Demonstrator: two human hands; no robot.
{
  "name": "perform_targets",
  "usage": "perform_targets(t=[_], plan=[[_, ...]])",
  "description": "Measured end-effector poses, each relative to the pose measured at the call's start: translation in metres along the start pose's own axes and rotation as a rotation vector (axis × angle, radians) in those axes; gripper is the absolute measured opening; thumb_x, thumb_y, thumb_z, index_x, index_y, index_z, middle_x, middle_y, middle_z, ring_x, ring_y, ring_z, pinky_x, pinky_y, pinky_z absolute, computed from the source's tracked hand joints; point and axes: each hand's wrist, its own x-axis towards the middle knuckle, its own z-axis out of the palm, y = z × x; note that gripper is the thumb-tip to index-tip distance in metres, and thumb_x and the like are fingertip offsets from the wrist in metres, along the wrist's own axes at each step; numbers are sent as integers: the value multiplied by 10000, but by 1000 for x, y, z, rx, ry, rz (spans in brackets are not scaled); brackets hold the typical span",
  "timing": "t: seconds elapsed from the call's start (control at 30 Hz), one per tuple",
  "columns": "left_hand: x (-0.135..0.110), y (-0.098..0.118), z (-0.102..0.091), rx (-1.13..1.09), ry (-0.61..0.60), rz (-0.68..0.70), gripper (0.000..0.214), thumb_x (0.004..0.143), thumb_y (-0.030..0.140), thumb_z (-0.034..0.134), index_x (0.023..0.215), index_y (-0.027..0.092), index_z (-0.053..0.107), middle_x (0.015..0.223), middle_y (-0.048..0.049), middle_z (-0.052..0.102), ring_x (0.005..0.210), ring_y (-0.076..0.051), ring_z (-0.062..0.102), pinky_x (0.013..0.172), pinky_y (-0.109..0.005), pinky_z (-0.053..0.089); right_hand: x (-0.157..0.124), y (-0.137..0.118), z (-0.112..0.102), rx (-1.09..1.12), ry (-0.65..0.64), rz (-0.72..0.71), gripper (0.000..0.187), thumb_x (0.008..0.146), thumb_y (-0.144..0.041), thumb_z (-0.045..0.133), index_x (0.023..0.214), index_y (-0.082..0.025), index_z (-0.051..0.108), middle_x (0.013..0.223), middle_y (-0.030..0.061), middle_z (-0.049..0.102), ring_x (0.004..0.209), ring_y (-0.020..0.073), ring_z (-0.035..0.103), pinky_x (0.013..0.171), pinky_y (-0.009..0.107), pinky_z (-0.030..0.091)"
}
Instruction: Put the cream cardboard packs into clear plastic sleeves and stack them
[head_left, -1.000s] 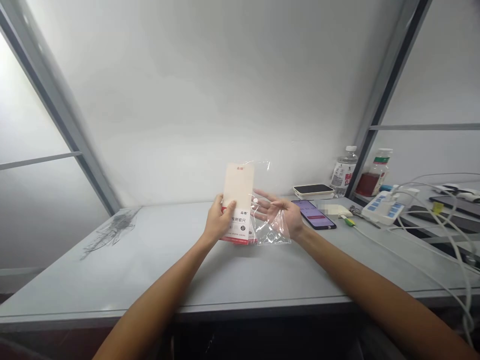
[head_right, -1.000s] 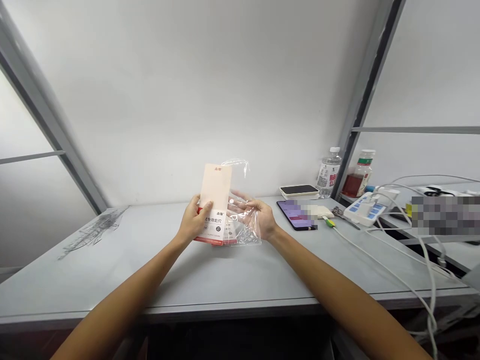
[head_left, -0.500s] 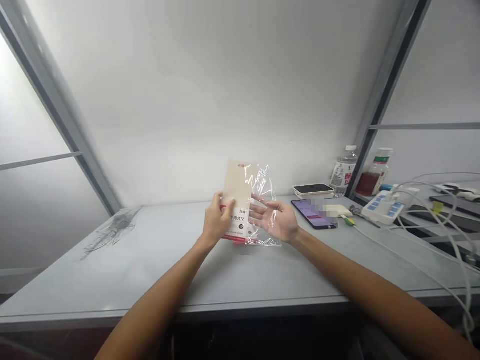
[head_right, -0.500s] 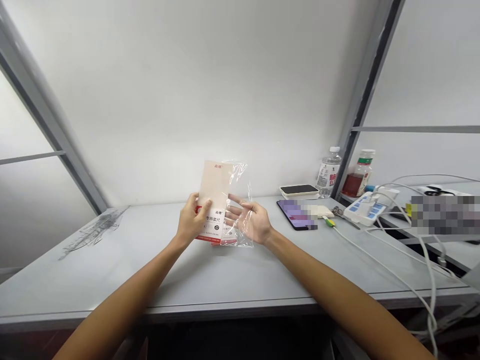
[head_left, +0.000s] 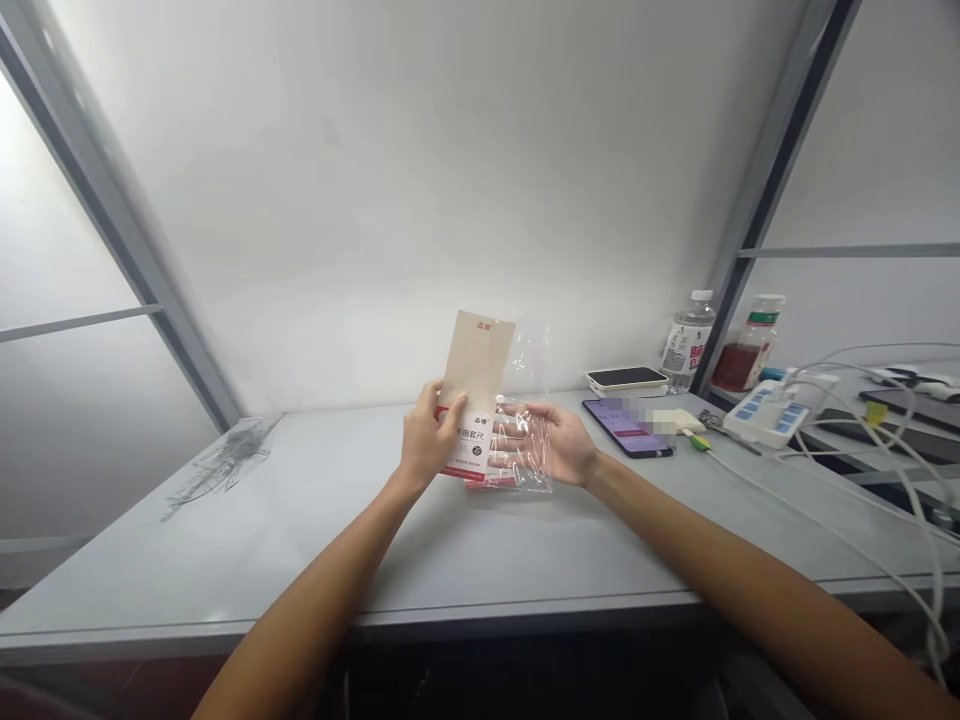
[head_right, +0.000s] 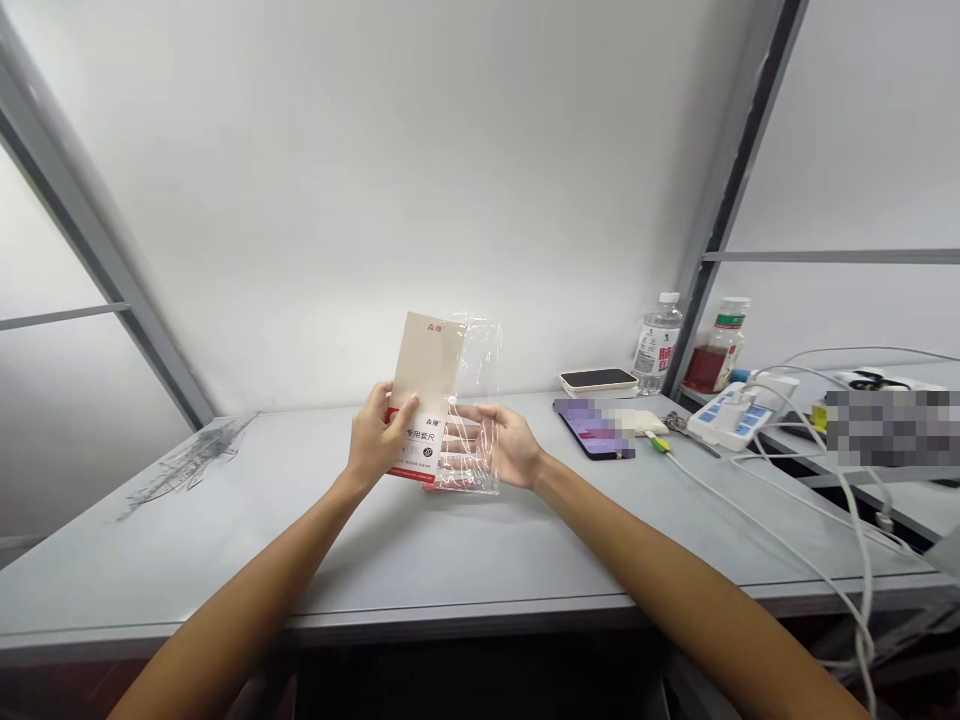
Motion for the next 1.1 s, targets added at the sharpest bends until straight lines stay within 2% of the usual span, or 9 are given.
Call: perform_targets(t=[0.23,0.47,0.63,0.8,0.93,1.0,1.1], plan=[[-1,1,0,4,-8,3,314,814,437,461,1019,209,530,675,15,608,513,-101,504,490,-212,375,-1,-1,0,9,-16,52,354,817,-354,402,1100,-182,529,892,95,662,840,245,642,842,473,471],[0,2,-1,-3,-11,-12,312,811,439,471,1018,213,529,680,15,612,517,-105,506,499,-215,373,-3,-3,3,-2,-20,40,322,825,-340,379,1048,-178,544,850,92,662,823,247,643,805,474,483],[-3,2,2,-28,-15,-21,314,812,434,473,1023,208,532,794,-10,632,584,-110,532,529,-221,394,1,4,3,0,-72,34,260,822,-340,395,967,-200,560,837,71,662,770,225,637,766,438,487],[-10,-1,11,-194,-68,-67,334,842,441,415,1030,199,546,868,-22,628,645,-113,545,571,-225,422,6,14,3,-65,-101,9,291,854,-338,382,971,-177,594,706,42,634,639,190,602,643,366,495],[-7,-8,15,-416,-166,-140,363,847,438,402,1040,185,578,871,-40,644,736,-142,574,649,-258,454,11,17,-1,-295,83,-118,257,843,-354,475,936,-169,629,842,62,657,768,193,606,673,323,487],[-3,-10,13,-542,-276,-210,391,815,428,475,1091,166,564,860,-55,658,753,-157,594,683,-284,469,13,15,-4,-410,166,-172,251,820,-372,524,912,-171,642,851,64,661,782,194,606,671,310,484],[3,-11,8,-647,-417,-320,484,724,392,619,1126,131,548,816,-74,676,773,-186,620,733,-334,481,12,9,-6,-502,184,-246,277,798,-400,557,935,-175,639,814,52,658,746,190,605,632,298,480]])
